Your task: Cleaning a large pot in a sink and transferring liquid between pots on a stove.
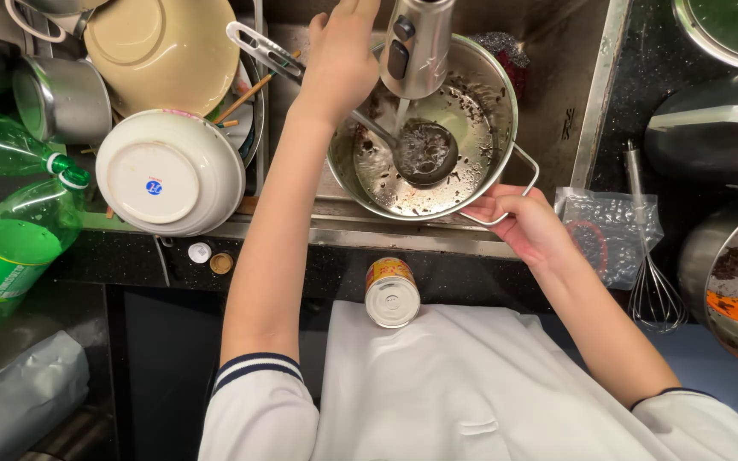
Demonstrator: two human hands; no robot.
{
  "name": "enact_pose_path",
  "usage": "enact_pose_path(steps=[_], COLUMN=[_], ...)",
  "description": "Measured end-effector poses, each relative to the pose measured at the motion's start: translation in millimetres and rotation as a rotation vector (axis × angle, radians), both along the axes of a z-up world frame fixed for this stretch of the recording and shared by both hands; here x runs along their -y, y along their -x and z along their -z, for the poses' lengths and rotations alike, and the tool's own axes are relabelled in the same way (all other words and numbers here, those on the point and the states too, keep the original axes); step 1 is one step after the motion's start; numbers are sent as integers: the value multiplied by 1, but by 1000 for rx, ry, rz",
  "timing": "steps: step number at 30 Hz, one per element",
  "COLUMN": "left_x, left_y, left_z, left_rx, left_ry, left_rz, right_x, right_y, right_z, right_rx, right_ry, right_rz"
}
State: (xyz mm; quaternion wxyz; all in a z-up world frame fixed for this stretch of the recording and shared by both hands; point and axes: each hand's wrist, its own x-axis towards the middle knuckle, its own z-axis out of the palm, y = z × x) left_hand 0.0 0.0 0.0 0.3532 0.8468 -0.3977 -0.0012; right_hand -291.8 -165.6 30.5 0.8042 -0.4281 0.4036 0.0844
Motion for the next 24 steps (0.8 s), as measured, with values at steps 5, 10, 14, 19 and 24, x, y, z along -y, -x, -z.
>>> enact_pose_path(steps=[5, 10, 14, 19, 24], left_x=[3, 3, 5, 5, 5], left_y=[-1, 2, 1, 3, 7], left_z=[9, 10, 18, 10, 6], left_rx=[-46, -31, -45, -100, -165], left_ry=[-11, 52, 54, 50, 105], left_rz=[-3, 5, 2, 28, 41], right_x=[2, 1, 2, 3, 0], right_y=[0, -3, -3, -4, -7], right_z=[3, 3, 1, 0, -4], right_rx=[20, 67, 55, 67, 63], right_ry=[-1, -6, 15, 9, 22], right_rz=[1, 20, 15, 8, 8])
